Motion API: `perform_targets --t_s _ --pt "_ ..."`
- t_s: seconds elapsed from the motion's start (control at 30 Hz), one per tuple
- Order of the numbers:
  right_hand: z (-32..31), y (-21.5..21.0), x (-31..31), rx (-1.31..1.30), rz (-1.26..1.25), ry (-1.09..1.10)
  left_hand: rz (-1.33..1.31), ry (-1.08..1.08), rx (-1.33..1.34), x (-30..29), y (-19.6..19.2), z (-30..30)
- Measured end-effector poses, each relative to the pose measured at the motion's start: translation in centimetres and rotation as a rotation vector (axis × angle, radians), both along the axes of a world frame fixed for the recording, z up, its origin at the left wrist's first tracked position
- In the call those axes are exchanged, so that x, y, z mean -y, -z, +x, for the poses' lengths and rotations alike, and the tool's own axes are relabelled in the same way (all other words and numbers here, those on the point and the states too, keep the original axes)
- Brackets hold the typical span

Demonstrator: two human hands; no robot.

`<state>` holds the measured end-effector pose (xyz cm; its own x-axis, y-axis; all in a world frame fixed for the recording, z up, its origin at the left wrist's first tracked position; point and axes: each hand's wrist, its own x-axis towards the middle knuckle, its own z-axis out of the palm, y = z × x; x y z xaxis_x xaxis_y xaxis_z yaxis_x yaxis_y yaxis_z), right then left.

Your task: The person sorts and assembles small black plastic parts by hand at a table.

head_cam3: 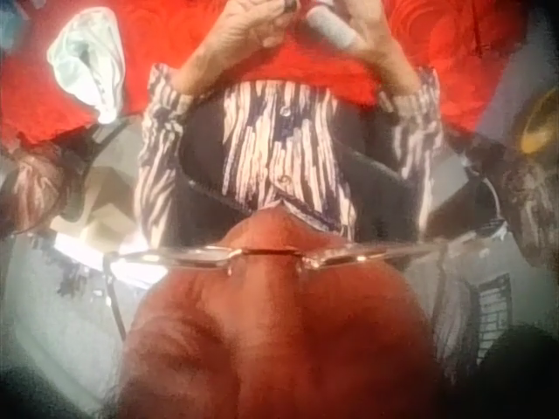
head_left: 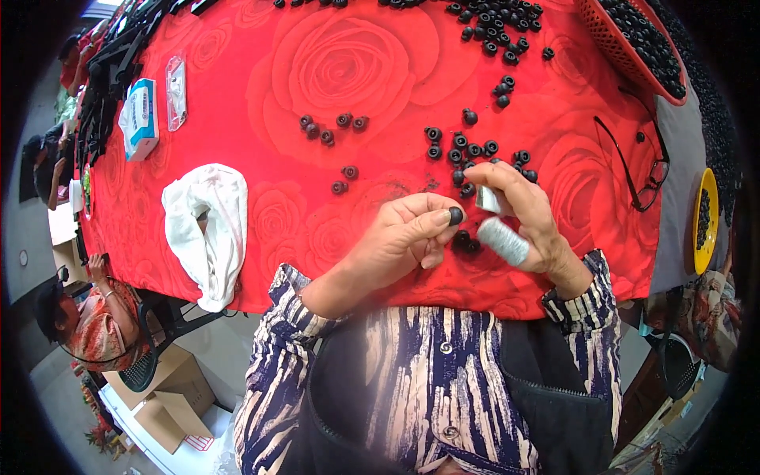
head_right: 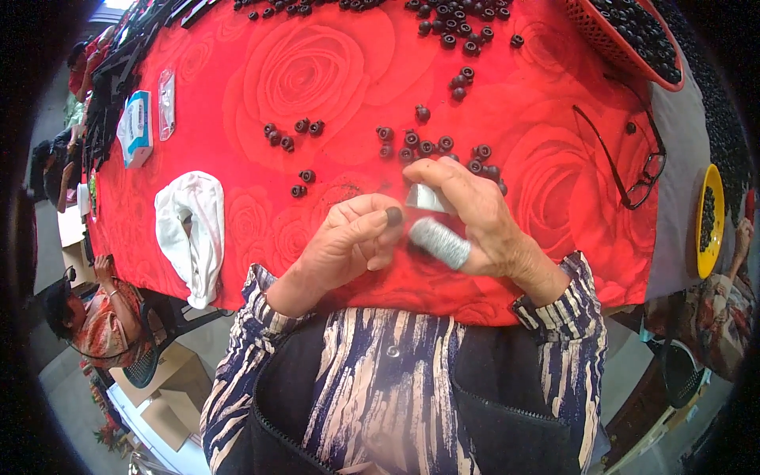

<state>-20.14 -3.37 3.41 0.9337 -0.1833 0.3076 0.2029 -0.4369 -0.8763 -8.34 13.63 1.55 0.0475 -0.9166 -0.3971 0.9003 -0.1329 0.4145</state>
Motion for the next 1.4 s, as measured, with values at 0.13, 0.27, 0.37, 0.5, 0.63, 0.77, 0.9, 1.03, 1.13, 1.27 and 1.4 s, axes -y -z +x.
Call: perform_targets --t_s 0.13,0.27,0.37,0.5,0.63,0.77,0.9,1.03,1.13,1.27,1.4 --pt "0.1 0.2 0.3 -0.135 -0.032 -0.068 -0.01 -0.022 0.02 0.0 -0.1 -0.2" --pt "0.2 0.7 0.1 -0.085 -0.066 -0.059 -0.006 0.0 0.025 0.0 0.0 0.0" --pt "0.1 0.7 0.0 -0.097 -0.078 -0.052 -0.013 0.004 0.02 0.0 0.1 0.0" --pt "0.2 0.7 0.1 -0.076 -0.076 -0.072 -0.003 -0.002 0.018 0.0 0.0 -0.1" --pt "0.1 0.8 -0.1 -0.071 -0.08 -0.06 0.014 -0.014 0.023 -0.2 -0.1 -0.2" --pt "0.1 0.8 -0.1 -0.059 -0.089 -0.048 0.007 -0.028 0.022 -0.2 -0.1 -0.3" --pt "0.2 0.9 0.1 -0.053 -0.071 -0.084 0.001 0.0 0.054 -0.2 0.1 -0.1" --pt "0.3 0.6 0.5 -0.051 -0.08 -0.106 0.011 0.008 0.024 0.0 -0.1 0.0" --pt "0.3 0.6 0.7 0.004 -0.154 -0.118 0.023 0.038 0.008 0.1 -0.4 0.0" --pt "0.3 0.6 0.7 0.098 -0.259 -0.131 0.053 0.059 -0.032 -0.1 -1.0 0.0" --pt "0.0 0.8 0.3 0.134 -0.318 -0.14 0.022 0.054 -0.068 -0.6 -0.3 0.0"
